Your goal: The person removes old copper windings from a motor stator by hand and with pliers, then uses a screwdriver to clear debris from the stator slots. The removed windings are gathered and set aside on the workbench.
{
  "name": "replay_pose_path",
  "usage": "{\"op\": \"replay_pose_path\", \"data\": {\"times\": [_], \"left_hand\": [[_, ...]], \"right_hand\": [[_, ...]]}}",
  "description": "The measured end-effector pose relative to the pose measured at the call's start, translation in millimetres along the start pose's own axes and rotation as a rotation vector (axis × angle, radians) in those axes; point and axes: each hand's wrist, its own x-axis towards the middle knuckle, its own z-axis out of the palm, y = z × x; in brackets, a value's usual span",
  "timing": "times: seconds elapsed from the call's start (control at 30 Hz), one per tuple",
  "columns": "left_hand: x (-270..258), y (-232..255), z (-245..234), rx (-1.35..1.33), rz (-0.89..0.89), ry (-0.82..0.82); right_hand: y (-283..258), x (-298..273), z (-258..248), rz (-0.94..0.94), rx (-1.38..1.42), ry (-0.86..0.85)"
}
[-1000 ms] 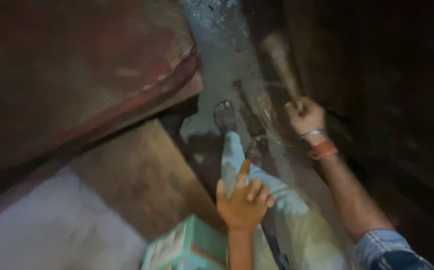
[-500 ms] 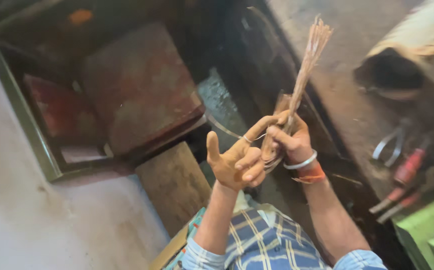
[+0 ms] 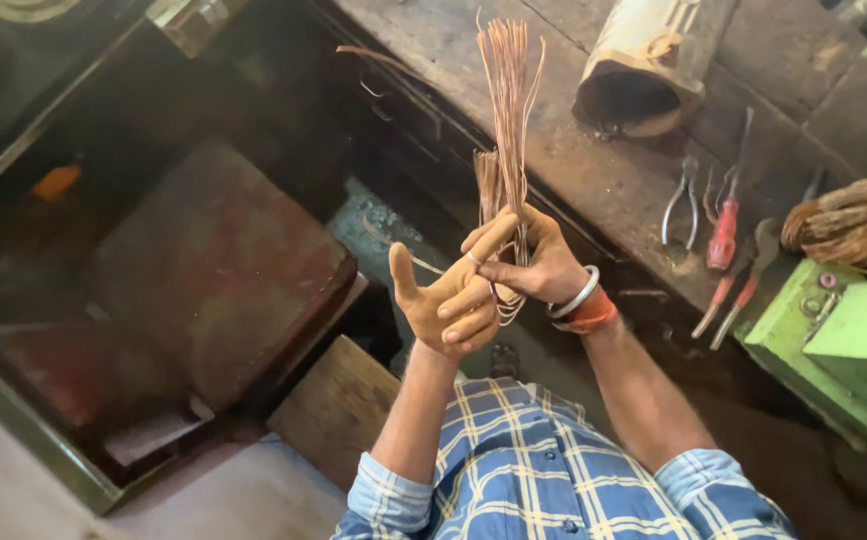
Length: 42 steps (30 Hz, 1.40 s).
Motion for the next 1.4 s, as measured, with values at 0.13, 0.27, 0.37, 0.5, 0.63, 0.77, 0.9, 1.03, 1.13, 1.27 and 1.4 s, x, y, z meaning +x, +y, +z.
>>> {"op": "replay_pose_path", "data": {"times": [0.13,0.27,0.37,0.5,0.63,0.77,0.9,1.03,1.13,1.27,1.4], "left_hand": [[10,13,1,-0.018,-0.114,0.057],[19,21,-5,-0.012,-0.232,0.077],[26,23,-4,0.067,-0.281,0.128],[30,29,-13,0.474,-0.324,0.238],[10,39,-51,1.185,-0.179,0.463],[-27,35,-96,1.434,0.023,1.008],[-64,33,-116,0.954,-0.284,1.273],[-57,13,-143,0.496,-0.327,1.012],[-34,-3,-167,0.379,-0.12,0.811],[-10,-5,-166,0.439,0.213,0.869],[1,-5,-135,0.447,0.401,0.836]], "right_hand": [[-1,5,-4,0.016,0.02,0.066],[5,-4,-18,0.013,-0.012,0.124],[9,-10,-22,0.047,-0.004,0.192],[16,-15,-26,0.039,-0.009,0.302],[29,-23,-28,-0.044,-0.106,0.364],[32,-31,-35,0.063,0.316,0.581],[29,-47,-41,0.001,0.481,0.605],[25,-59,-48,-0.026,0.619,0.62],[28,-63,-46,0.013,0.583,0.668],[37,-65,-53,0.121,0.383,0.768],[66,-72,-57,0.167,0.273,0.893]]}}
